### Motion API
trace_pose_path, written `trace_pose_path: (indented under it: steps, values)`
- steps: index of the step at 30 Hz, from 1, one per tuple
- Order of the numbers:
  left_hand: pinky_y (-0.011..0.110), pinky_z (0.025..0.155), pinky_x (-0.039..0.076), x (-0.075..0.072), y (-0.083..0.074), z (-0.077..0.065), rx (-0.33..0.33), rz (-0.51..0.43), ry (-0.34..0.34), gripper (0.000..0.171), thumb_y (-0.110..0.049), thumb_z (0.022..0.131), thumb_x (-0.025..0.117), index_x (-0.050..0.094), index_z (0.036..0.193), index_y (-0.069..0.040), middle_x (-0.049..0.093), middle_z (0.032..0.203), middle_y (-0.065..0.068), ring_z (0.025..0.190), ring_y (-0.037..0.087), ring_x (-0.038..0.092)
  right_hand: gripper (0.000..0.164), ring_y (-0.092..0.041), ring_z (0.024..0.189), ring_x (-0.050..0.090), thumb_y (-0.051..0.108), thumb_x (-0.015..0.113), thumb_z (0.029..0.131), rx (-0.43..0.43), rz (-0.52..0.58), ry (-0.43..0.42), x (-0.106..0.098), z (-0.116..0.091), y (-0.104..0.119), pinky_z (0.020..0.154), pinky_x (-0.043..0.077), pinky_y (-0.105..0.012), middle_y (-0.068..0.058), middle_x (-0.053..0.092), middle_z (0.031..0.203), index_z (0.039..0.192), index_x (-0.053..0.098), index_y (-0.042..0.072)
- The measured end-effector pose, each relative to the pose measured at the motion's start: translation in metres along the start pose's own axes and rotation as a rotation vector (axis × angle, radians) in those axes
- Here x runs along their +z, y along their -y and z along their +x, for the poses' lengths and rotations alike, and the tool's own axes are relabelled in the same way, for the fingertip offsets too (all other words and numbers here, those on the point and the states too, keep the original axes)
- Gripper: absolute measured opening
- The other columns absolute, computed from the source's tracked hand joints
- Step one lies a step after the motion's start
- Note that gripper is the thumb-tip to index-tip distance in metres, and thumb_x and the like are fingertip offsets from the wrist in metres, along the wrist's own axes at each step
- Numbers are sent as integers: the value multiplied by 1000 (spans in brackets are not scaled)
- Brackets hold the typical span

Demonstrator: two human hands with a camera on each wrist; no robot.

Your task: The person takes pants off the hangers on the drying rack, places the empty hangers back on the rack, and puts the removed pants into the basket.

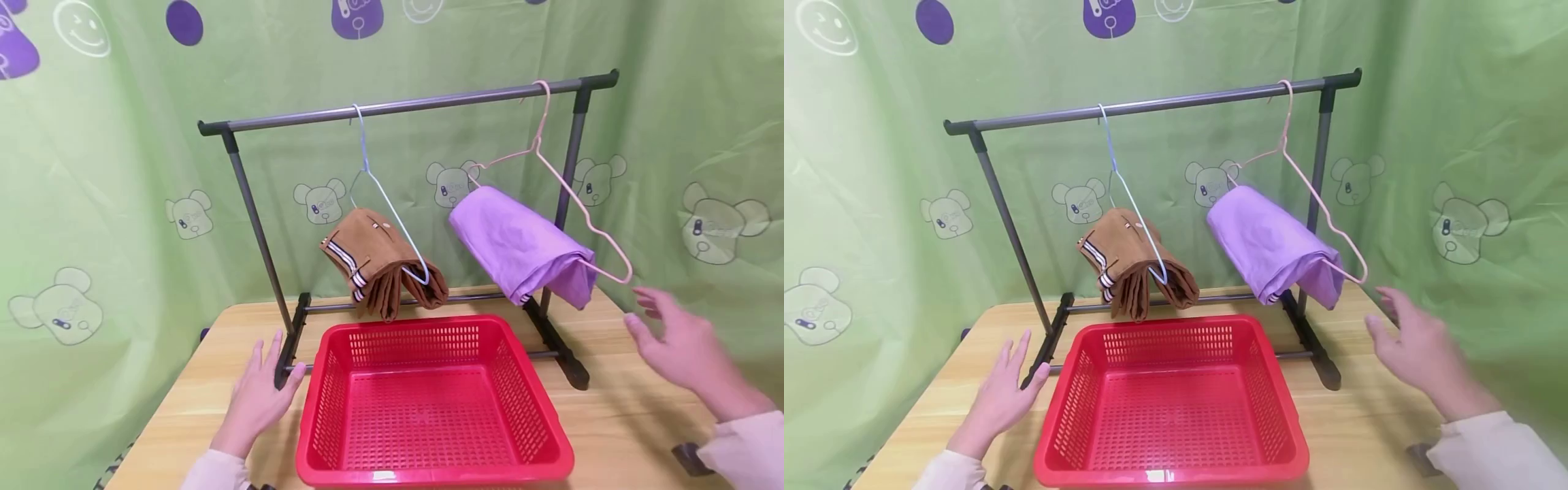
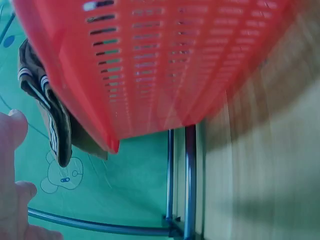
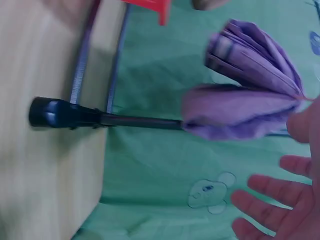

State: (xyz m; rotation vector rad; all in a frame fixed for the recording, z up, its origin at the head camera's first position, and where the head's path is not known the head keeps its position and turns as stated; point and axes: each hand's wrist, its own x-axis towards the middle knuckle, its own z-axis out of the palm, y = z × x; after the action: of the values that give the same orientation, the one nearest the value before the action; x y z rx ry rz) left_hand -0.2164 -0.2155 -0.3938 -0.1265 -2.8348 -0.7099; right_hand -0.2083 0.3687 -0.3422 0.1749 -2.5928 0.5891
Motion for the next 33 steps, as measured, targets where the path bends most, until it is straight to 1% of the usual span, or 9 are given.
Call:
trace_pose_path:
  steps: [3,5,8,10,14,20,26,30,33]
  values:
    - [71,99,29,5,1,-2,9,-88,8,76,-52,99,41,12,156,-11,12,154,32,128,58,31,41,-26,88,65,17,47,101,5,53,-51,-14,7,1,70,46,-58,-32,61,110,133,43,-9]
    - [70,99,31,9,2,-3,22,-150,4,75,-50,100,43,11,156,-10,18,154,30,127,57,34,35,1,81,60,16,43,103,17,109,-77,-23,12,3,67,47,-38,-7,70,98,128,48,-8]
    - [68,100,32,14,2,-5,31,-238,-4,73,-46,101,44,12,155,-8,25,151,30,126,53,41,26,22,77,48,16,39,105,25,253,-90,-33,21,8,62,45,-16,26,63,90,120,55,3]
    - [67,99,34,17,2,-6,23,-284,2,72,-44,102,43,12,155,-8,27,149,32,122,51,46,20,18,77,54,17,39,105,31,376,-88,-39,27,14,62,46,-9,35,56,90,115,56,14]
    - [67,95,39,23,1,-9,-22,-371,42,69,-44,103,39,10,156,-11,29,148,32,120,46,51,17,10,81,60,19,39,105,48,537,-70,-47,38,24,67,49,-8,29,61,93,111,50,31]
    - [70,99,31,31,2,-13,-97,-525,103,68,-48,103,34,5,157,-16,22,153,29,130,47,39,12,9,81,60,30,40,105,83,498,-60,-52,49,34,68,49,-9,29,59,93,113,48,29]
    - [66,103,29,44,6,-16,-80,-713,158,66,-41,105,32,3,156,-12,16,154,31,138,51,18,14,6,81,61,33,41,104,106,495,-32,-52,59,40,68,50,-11,28,60,91,115,48,26]
    - [60,105,30,52,9,-17,-77,-823,188,65,-36,106,35,2,156,-11,15,154,30,139,49,16,16,4,83,62,36,42,103,107,528,-13,-52,66,48,68,52,-14,25,61,92,115,48,28]
    - [53,102,38,56,10,-16,-76,-910,210,65,-32,106,37,0,156,-12,13,155,30,137,49,25,15,3,83,63,36,44,102,109,557,-8,-51,71,54,68,52,-15,24,63,91,115,48,29]
